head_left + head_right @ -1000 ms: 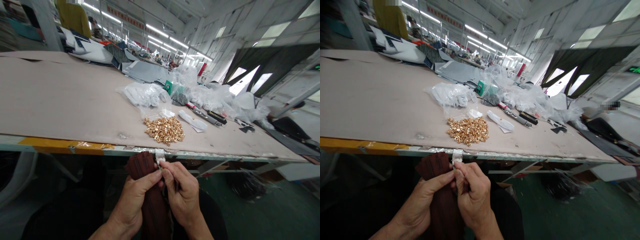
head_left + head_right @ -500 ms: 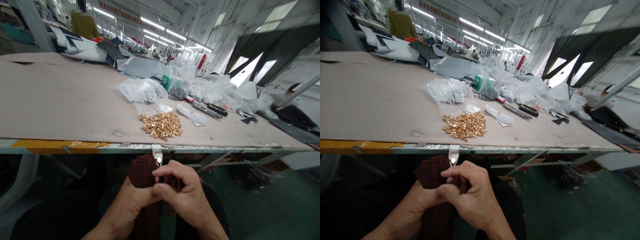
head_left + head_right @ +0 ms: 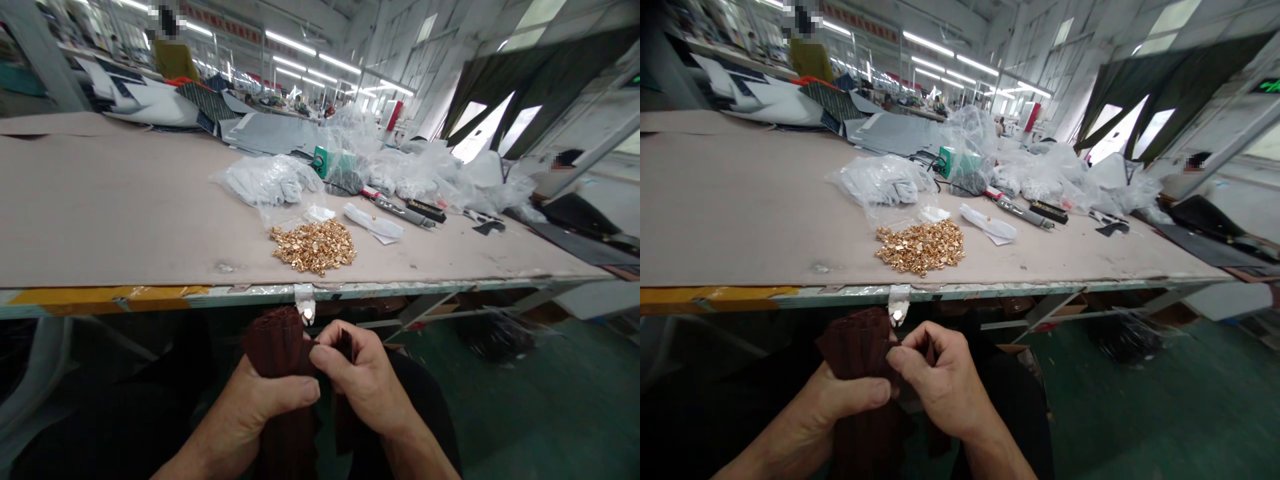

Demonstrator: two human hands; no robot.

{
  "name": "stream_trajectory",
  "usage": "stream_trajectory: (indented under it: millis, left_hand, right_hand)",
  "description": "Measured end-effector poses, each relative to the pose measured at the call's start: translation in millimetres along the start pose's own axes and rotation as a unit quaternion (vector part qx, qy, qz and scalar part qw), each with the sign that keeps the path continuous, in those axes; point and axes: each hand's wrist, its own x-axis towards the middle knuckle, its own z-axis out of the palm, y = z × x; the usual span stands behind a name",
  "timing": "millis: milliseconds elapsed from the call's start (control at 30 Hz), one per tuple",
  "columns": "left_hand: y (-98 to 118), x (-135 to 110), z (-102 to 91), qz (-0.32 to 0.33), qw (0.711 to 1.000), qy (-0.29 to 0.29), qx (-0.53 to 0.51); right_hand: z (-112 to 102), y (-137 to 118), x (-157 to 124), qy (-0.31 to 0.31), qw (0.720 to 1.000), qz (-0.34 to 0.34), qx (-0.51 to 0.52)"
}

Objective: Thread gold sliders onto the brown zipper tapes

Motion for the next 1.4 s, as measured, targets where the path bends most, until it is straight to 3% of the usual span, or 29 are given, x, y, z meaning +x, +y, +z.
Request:
stream_trajectory:
  millis: [100,233,400,633,733,900,1100,1400]
  left_hand:
    - [2.5,-0.2,-1.5,-0.011,0.998,0.049,-0.044]
    - [5.4,1.5,-0.1,0.037,0.993,0.101,-0.054]
    - [5.4,-0.1,2.5,0.076,0.988,0.128,-0.043]
    - [3.6,0.1,-1.3,-0.09,0.986,0.048,-0.133]
    - [1.3,-4.3,1.3,-0.118,0.986,0.019,-0.12]
    - [1.7,-12.5,7.7,-0.087,0.994,0.007,-0.072]
    - [0.8,-10.9,7.1,0.038,0.997,0.07,0.012]
    - [0.9,-3.8,6.7,0.107,0.983,0.15,0.005]
  right_hand:
    - [-1.0,3.0,1.0,0.012,0.998,0.019,0.055]
    - [1.7,6.8,0.5,0.017,0.993,0.037,0.109]
    - [4.6,7.3,-0.8,0.039,0.997,0.002,0.074]
    - [-6.5,2.4,-1.6,0.011,0.995,-0.033,0.098]
    - [-9.4,1.2,-4.0,-0.023,0.99,-0.04,0.13]
    - [-6.5,3.4,-5.2,-0.05,0.988,-0.044,0.138]
    - [-5.4,6.0,-6.9,0.043,0.994,-0.011,0.099]
    - [2.6,5.6,-5.5,0.022,0.999,-0.021,-0.013]
